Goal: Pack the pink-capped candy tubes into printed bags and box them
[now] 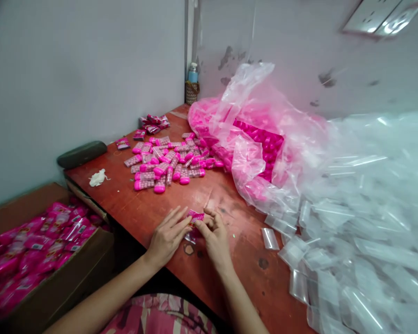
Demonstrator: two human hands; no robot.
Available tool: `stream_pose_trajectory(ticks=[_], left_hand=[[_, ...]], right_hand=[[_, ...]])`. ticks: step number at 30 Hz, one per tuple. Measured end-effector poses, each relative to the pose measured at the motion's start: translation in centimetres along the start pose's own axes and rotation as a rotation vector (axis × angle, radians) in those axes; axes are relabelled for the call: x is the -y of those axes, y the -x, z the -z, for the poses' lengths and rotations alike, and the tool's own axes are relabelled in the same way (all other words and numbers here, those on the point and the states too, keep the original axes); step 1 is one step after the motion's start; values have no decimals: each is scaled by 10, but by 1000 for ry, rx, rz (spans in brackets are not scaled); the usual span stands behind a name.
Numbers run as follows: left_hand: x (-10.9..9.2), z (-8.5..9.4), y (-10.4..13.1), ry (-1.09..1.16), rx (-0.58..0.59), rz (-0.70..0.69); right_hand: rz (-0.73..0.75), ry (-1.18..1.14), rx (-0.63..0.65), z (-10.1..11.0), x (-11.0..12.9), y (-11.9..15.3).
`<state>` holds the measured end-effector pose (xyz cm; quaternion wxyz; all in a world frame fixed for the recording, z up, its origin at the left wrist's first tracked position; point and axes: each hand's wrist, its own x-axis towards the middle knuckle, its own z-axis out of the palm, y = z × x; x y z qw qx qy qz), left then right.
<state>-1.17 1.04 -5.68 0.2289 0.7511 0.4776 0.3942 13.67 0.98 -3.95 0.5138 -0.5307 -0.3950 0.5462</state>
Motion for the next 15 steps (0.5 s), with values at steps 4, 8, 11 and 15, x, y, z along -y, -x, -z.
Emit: stream_pose_trajectory(ticks=[4, 8, 11, 15], left_hand=[[-8, 10, -8, 588, 25, 426], [-7, 15, -17, 1015, 137, 709], [-1, 14, -18, 1046, 63, 811], [6, 14, -16, 1003, 12, 867]], right_hand=[[-26, -41, 81, -6, 12, -10], [-29, 238, 330, -3, 21, -28], [177, 718, 334, 2, 35, -65], [439, 1236, 123, 11, 61, -148]])
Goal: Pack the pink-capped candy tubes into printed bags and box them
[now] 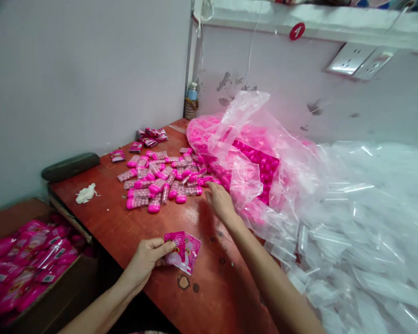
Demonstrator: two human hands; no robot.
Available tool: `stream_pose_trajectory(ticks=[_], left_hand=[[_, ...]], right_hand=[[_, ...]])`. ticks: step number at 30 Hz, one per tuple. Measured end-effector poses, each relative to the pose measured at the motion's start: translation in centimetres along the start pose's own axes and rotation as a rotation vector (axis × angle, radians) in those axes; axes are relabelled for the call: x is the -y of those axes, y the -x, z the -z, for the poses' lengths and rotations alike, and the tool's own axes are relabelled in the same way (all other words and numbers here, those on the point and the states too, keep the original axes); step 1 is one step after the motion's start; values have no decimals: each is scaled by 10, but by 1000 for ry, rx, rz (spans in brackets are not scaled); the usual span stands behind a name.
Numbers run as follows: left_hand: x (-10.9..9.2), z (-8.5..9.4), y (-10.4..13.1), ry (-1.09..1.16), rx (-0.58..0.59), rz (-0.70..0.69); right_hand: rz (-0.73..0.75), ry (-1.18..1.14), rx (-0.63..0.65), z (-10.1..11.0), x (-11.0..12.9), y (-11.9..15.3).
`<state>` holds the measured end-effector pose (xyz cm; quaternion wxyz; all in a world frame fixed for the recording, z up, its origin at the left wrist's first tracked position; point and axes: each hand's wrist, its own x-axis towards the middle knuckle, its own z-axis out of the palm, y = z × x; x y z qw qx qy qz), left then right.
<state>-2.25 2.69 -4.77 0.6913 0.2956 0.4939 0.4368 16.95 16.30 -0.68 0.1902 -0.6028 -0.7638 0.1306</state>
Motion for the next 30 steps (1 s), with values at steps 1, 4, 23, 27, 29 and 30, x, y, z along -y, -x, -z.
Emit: stream_pose_trajectory(ticks=[1, 4, 23, 27, 29, 30], left_hand=[[0, 1, 0, 10, -4, 6], [1, 4, 2, 6, -29, 35], [5, 43, 7, -236, -221, -96], [11, 42, 7, -247, -252, -111], [15, 42, 6, -255, -266, -126], [16, 43, 6, -261, -263, -128]], right_hand=[[3, 35, 5, 1, -9, -20], [-31, 117, 51, -3, -31, -65], [-134, 310, -1, -26, -42, -70], [-198, 358, -72, -20, -66, -86], [-169, 342, -52, -16, -74, -91], [-140, 325, -27, -14, -77, -93]])
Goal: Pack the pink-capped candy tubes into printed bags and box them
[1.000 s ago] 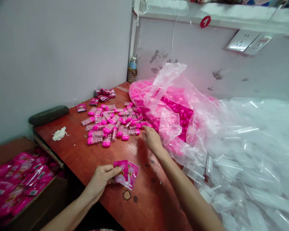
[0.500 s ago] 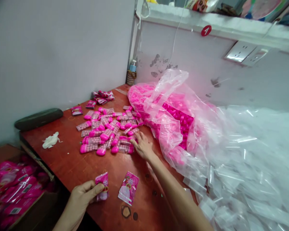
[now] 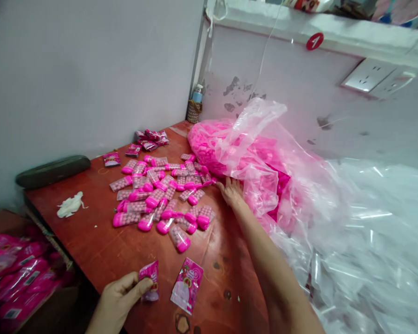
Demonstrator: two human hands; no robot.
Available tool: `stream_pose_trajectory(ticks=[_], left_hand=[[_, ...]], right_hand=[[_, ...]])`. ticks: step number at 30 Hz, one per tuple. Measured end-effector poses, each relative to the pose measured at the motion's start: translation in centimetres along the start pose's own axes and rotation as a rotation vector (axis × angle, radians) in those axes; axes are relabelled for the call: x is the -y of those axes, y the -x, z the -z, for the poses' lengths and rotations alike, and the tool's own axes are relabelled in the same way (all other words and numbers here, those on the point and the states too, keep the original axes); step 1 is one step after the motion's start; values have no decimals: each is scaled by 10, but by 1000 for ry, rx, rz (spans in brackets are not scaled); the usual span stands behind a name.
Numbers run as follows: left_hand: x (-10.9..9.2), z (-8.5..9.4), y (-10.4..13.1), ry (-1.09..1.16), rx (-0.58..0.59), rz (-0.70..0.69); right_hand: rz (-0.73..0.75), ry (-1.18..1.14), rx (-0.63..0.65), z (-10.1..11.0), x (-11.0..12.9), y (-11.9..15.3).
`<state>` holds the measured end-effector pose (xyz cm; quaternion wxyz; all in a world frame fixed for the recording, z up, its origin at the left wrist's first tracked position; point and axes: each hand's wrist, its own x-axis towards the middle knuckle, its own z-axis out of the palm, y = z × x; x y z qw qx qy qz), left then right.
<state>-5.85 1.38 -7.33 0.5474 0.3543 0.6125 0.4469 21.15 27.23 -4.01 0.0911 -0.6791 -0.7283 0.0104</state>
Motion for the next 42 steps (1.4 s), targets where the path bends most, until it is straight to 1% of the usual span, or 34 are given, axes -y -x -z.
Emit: stream_pose_trajectory(ticks=[2, 4, 8, 10, 13, 15, 17, 18, 20, 22, 24, 27, 30, 34, 38, 42], left_hand=[[2, 1, -1, -4, 35, 14], [2, 2, -2, 2, 70, 41], [-2, 4, -3, -22, 52, 36], [-6, 5, -3, -32, 53, 36], [-11, 5, -2, 1, 81, 53], [-13, 5, -1, 52, 86, 63], [-14, 5, -1, 123, 61, 77], [-14, 5, -1, 165, 44, 88], [-16, 4, 0, 249, 15, 113], [-18, 4, 0, 332, 11, 141], [-22, 2, 1, 414, 28, 173], [-27, -1, 3, 511, 56, 211], [-30, -3, 6, 553, 40, 218], [-30, -3, 8, 584, 29, 228], [-34, -5, 9, 628, 18, 215], [-41, -11, 10, 673, 17, 204]], right_hand=[[71, -39, 43, -2, -3, -2], [128, -86, 71, -8, 0, 3], [193, -198, 101, -23, 19, 33], [215, -253, 109, -26, 30, 51], [214, -350, 90, -20, 36, 71], [143, -418, 24, -9, 32, 78], [51, -445, -37, 2, 24, 85], [16, -437, -47, 8, 20, 88], [-22, -395, -25, 17, 14, 97], [-50, -335, 10, 22, 14, 107], [-87, -256, 37, 23, 20, 116], [-156, -145, 50, 18, 35, 127], [-201, -73, 52, 13, 49, 134], [-207, -6, 93, 16, 55, 136], [-190, 40, 143, 24, 50, 139], [-173, 86, 140, 28, 46, 150]])
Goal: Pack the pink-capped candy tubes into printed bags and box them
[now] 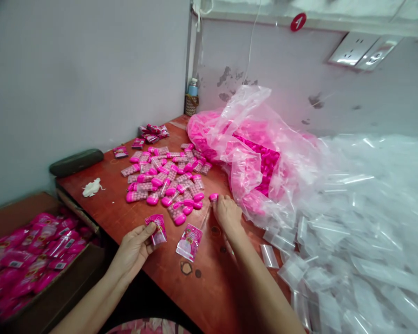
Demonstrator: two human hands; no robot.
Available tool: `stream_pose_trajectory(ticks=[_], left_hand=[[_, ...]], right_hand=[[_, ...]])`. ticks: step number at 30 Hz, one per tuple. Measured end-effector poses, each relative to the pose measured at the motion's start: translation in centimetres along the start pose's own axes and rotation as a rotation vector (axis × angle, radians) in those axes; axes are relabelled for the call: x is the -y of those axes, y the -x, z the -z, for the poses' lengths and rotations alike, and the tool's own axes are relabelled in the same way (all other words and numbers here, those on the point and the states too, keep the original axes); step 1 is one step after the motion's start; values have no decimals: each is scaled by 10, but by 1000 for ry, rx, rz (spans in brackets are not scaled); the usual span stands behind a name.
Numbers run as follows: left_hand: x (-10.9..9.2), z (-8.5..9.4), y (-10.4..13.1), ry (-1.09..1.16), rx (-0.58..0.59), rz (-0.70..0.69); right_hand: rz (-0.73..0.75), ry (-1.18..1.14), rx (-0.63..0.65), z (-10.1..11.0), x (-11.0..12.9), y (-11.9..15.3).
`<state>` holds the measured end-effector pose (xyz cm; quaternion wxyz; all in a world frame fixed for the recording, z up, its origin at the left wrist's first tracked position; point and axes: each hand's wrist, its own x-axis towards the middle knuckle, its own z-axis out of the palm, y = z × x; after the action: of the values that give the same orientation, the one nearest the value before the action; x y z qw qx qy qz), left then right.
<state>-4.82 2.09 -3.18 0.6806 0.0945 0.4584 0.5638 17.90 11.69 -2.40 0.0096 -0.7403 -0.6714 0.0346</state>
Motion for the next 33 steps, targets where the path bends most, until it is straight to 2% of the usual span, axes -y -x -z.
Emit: stream_pose_trajectory(ticks=[10, 13, 15, 17, 18, 21, 25, 29, 33], left_hand=[[4, -6, -3, 72, 16, 9], [4, -12, -3, 118, -14, 19], [4, -16, -5, 152, -21, 36], [5, -20, -7, 185, -16, 59], [7, -22, -9, 201, -12, 68], [11, -25, -11, 246, 2, 77], [16, -27, -9, 253, 26, 79], [18, -28, -6, 246, 28, 82], [20, -29, -4, 247, 51, 71]], right_hand=[[5, -84, -52, -7, -16, 1], [23, -188, -55, -2, -14, 18], [59, -410, -4, 3, -4, 43], [64, -960, 151, 7, 12, 75], [36, -1147, 232, 8, 21, 92], [-39, -1398, 336, 4, 48, 132], [-32, -1378, 305, -11, 66, 151], [-20, -1342, 277, -22, 66, 148], [-27, -1398, 322, -24, 67, 147]])
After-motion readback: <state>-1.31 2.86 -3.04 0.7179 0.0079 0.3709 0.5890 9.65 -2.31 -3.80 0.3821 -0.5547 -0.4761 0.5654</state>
